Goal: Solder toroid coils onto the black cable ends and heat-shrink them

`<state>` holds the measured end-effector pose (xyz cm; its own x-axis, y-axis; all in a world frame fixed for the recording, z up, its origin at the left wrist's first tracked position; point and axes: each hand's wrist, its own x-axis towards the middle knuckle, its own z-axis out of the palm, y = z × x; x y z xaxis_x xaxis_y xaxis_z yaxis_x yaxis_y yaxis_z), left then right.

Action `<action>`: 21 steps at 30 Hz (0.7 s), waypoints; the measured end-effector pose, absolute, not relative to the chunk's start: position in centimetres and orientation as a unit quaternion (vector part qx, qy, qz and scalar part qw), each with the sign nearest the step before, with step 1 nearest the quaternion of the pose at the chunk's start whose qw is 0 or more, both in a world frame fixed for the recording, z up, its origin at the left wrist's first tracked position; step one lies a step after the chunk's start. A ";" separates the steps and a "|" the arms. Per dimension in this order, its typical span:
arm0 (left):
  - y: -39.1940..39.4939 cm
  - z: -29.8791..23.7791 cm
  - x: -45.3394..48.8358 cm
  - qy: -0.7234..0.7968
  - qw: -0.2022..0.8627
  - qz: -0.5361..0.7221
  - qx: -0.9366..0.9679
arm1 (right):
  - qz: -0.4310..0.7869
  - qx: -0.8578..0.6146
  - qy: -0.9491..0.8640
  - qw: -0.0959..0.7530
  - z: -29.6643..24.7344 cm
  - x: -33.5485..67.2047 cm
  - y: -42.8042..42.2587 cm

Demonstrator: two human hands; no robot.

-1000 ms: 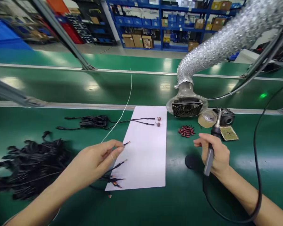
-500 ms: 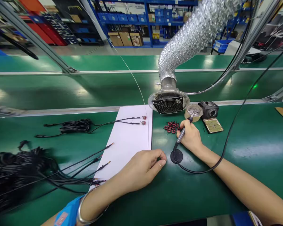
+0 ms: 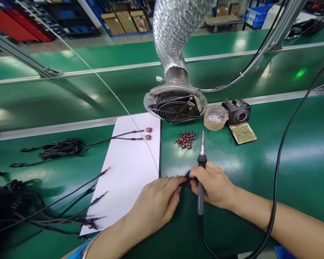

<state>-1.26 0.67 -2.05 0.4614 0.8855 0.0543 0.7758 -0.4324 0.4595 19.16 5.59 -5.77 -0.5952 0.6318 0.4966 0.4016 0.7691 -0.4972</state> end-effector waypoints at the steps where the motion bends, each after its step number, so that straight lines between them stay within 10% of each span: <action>1: 0.6 -2.1 -1.4 0.489 0.176 0.155 0.840 | 0.163 -0.286 -0.880 0.343 -5.8 19.2 5.7; 21: 0.0 -2.7 -1.5 0.461 0.136 0.148 0.864 | 0.282 -0.312 -0.849 0.320 -5.2 19.9 5.5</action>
